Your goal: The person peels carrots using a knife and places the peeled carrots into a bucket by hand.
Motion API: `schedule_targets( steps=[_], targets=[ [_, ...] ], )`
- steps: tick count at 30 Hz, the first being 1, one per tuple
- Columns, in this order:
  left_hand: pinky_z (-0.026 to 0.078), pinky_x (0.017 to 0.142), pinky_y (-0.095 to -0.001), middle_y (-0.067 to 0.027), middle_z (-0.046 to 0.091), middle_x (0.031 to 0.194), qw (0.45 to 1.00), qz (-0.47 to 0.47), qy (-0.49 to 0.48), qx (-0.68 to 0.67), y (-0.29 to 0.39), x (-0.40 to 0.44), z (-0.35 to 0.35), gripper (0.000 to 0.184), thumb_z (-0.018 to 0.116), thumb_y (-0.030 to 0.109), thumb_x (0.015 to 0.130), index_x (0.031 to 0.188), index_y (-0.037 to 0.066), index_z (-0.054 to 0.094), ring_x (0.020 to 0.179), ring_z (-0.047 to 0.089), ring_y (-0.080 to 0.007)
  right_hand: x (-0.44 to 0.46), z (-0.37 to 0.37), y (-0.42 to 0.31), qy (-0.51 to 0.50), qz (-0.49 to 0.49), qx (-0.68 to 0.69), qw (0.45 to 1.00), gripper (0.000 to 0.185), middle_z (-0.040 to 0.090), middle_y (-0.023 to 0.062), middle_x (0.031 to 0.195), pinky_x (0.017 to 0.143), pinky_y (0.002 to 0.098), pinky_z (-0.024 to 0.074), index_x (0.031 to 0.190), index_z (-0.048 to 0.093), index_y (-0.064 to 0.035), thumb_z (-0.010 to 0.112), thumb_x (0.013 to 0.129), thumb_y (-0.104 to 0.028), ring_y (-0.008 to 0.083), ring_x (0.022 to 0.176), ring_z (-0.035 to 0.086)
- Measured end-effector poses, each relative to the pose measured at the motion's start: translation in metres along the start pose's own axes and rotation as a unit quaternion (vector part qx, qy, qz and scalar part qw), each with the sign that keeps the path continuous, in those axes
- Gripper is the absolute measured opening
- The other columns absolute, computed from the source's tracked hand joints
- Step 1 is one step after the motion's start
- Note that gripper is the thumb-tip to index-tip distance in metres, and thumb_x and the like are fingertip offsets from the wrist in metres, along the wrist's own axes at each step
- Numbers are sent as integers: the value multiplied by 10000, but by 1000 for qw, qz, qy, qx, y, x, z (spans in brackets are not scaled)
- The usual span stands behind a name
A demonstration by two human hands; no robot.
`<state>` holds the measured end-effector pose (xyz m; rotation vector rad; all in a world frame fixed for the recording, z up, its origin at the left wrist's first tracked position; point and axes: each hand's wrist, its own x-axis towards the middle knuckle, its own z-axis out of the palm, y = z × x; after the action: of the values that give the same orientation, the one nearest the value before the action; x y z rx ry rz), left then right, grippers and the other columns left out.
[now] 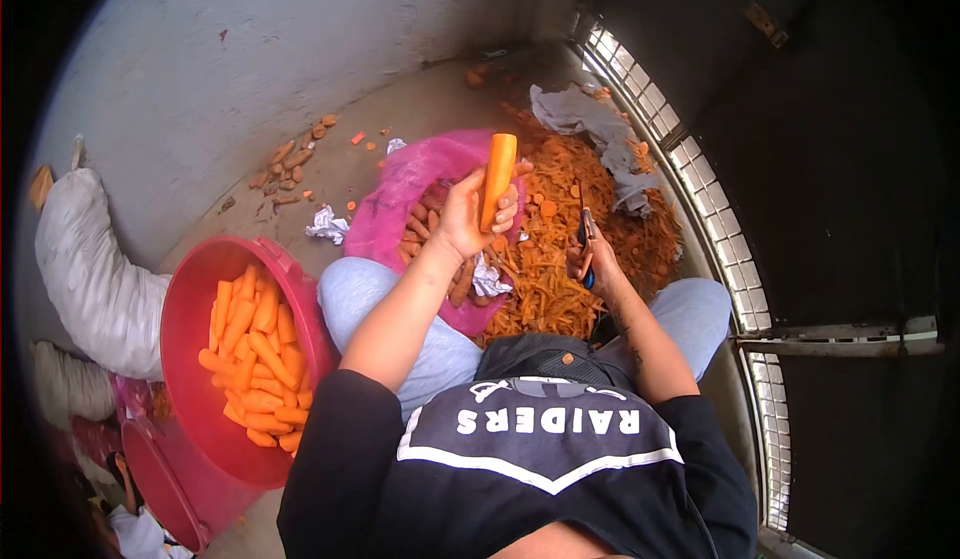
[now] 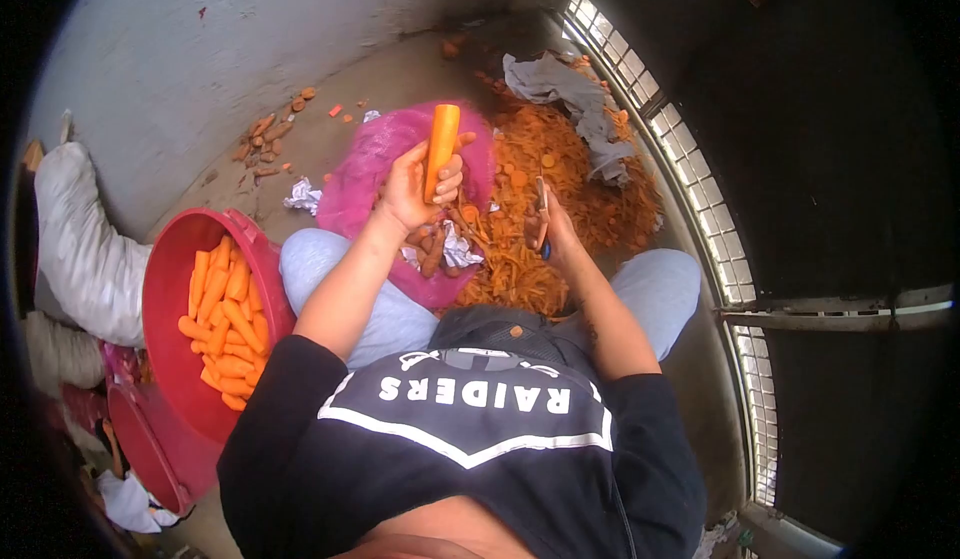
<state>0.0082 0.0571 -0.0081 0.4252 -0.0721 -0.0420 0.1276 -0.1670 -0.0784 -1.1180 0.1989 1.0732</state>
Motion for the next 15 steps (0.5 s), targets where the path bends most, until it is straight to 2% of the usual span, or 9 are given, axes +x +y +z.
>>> schedule_targets(
  steps=[3,4,7,8,11,12,13,15],
  targets=[
    [440,503,-236,-29,567,787,995,14,82,59,-1,-11,6,519,402,423,968,1281,19,491,630,556,-132,-2,1,7,-1,23,-76,997,433,371,13,491,341,296,314,807,457,-116,357,1001,-490,152,376,348],
    [453,563,-257,-60,581,849,991,18,118,55,1,-16,10,432,455,367,964,1237,37,512,708,571,-168,-1,-1,9,-9,38,-101,994,442,371,10,486,341,294,313,800,451,-127,353,998,-510,150,374,349],
    [481,612,-273,-91,614,932,986,33,145,75,6,-31,23,408,534,340,933,1215,45,525,779,600,-192,-5,5,11,-55,49,-142,987,464,369,2,468,338,297,310,767,431,-144,379,976,-555,145,359,352],
    [489,632,-285,-95,614,965,988,45,131,73,7,-37,27,394,596,298,897,1198,53,528,775,592,-191,-7,9,11,-29,50,-151,987,471,373,2,461,334,299,313,754,432,-146,390,969,-562,149,342,359],
    [515,639,-287,-74,623,951,986,85,128,64,12,-47,28,324,630,237,883,1167,111,539,755,620,-170,-16,17,4,-8,36,-203,978,477,377,-6,454,330,291,312,744,453,-143,406,964,-563,146,330,362],
    [497,603,-280,-63,609,922,986,101,122,50,14,-53,32,329,661,201,855,1135,113,513,727,591,-151,-16,15,-1,-21,25,-255,967,492,484,-6,519,371,255,319,783,507,-147,387,955,-592,109,399,424],
    [487,586,-279,-60,602,907,980,124,138,74,17,-61,34,336,664,204,851,1128,114,497,715,584,-147,-30,29,-11,9,28,-290,957,519,480,-15,518,382,257,322,752,518,-143,398,943,-610,109,400,421],
    [469,552,-275,-54,589,878,961,172,183,120,20,-83,35,352,671,208,843,1115,117,466,689,569,-138,-34,30,-19,-11,0,-347,938,520,480,-26,526,389,254,321,743,528,-144,404,941,-608,100,408,422]
  ],
)
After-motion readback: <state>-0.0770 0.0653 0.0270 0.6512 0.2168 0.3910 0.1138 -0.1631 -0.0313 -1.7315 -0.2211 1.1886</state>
